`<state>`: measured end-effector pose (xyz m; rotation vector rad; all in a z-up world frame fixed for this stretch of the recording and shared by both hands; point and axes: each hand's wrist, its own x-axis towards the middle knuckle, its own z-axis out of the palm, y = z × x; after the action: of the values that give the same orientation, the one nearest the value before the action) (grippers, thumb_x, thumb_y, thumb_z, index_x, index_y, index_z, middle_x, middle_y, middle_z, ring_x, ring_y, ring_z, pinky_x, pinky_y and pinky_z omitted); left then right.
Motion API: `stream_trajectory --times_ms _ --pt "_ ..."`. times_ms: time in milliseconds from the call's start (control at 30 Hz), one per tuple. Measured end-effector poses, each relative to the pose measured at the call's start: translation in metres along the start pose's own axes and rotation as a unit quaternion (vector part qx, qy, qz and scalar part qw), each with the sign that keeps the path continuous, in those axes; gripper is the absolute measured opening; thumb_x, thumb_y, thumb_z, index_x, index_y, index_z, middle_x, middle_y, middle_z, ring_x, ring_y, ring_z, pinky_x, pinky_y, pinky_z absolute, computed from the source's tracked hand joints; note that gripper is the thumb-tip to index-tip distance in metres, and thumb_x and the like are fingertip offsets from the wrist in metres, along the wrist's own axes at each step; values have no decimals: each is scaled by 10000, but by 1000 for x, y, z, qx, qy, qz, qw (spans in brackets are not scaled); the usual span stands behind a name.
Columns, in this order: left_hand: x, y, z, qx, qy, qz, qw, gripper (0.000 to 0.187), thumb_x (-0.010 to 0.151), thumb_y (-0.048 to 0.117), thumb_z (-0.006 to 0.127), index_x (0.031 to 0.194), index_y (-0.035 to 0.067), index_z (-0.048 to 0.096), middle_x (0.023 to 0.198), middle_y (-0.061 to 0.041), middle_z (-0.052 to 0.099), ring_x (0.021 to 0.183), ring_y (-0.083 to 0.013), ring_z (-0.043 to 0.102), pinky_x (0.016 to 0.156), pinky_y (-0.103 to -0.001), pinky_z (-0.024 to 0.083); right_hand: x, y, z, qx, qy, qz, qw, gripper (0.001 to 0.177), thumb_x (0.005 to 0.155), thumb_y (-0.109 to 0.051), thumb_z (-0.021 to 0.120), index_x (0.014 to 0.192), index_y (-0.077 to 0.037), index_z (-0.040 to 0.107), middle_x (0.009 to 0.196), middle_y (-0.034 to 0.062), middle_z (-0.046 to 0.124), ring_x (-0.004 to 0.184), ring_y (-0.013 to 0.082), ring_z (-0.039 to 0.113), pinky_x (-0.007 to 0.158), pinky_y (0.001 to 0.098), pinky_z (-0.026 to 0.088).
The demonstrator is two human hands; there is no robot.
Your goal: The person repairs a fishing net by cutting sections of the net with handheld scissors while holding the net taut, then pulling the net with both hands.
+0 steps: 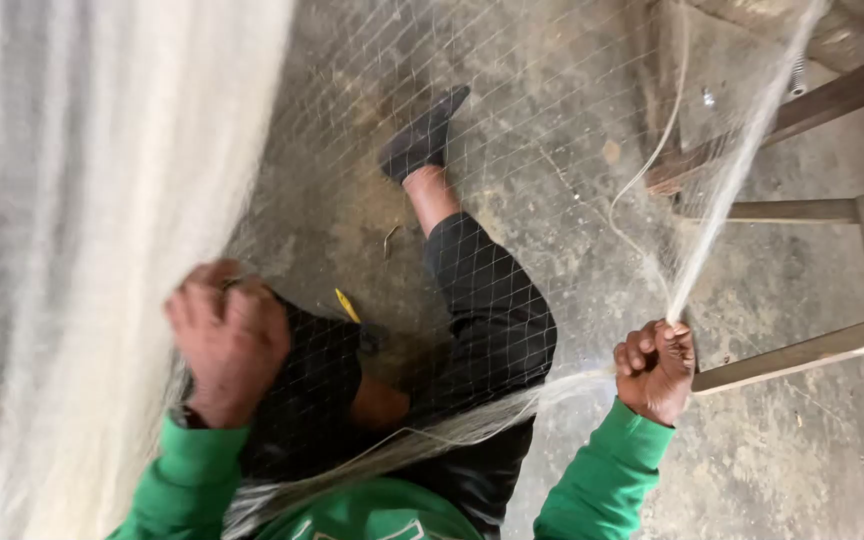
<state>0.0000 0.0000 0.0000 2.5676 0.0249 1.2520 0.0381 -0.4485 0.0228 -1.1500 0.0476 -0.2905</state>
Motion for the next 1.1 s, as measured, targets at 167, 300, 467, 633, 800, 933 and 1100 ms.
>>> stream_trajectory --times_ms 167,300,467,633,800,933,1100 --pt "20 45 36 -246 11 5 969 150 751 166 603 853 62 567 1004 -153 520 887 -355 548 692 -411 428 -2 -3 1 19 4 -9 1000 79 869 -143 537 807 -189 555 566 11 399 378 109 371 341 188 325" --pt "19 73 61 -355 -113 -52 927 513 726 376 662 1035 -13 533 1027 -288 491 891 -470 508 714 -493 419 -4 -3 0 28 13 -14 999 89 876 -121 524 811 -179 544 579 22 419 394 110 392 354 182 328" --pt "-22 157 53 -441 -202 18 874 494 733 332 672 1038 -29 525 1046 -277 493 906 -435 517 750 -478 432 -11 5 24 80 47 -25 995 170 811 -178 595 978 -163 564 874 72 569 628 168 492 455 225 376" --pt "-28 220 29 -434 -243 167 851 354 822 177 474 1097 -43 515 1122 -252 514 997 -361 526 834 -408 431 -10 27 63 62 -45 -33 997 542 754 -205 611 1250 -87 426 1215 127 467 896 248 579 594 272 520" --pt "-18 230 16 -412 -251 161 861 341 846 119 481 1107 -100 488 1020 -226 522 905 -348 531 753 -413 462 -8 9 112 -256 -314 79 911 301 815 -258 551 957 3 601 947 148 628 861 263 626 770 367 533" --pt "-9 216 9 -395 -292 164 856 362 850 121 496 1128 -110 471 1223 -327 400 1088 -444 449 813 -473 449 -11 49 90 19 -237 176 955 152 818 -55 574 865 86 607 505 132 518 535 251 569 669 406 528" --pt "4 194 10 -409 -171 209 872 291 864 84 455 1115 -63 466 1241 -268 397 1141 -418 458 932 -490 422 -12 71 81 218 -235 179 930 122 903 -111 503 965 -27 566 991 164 559 969 353 557 866 480 460"
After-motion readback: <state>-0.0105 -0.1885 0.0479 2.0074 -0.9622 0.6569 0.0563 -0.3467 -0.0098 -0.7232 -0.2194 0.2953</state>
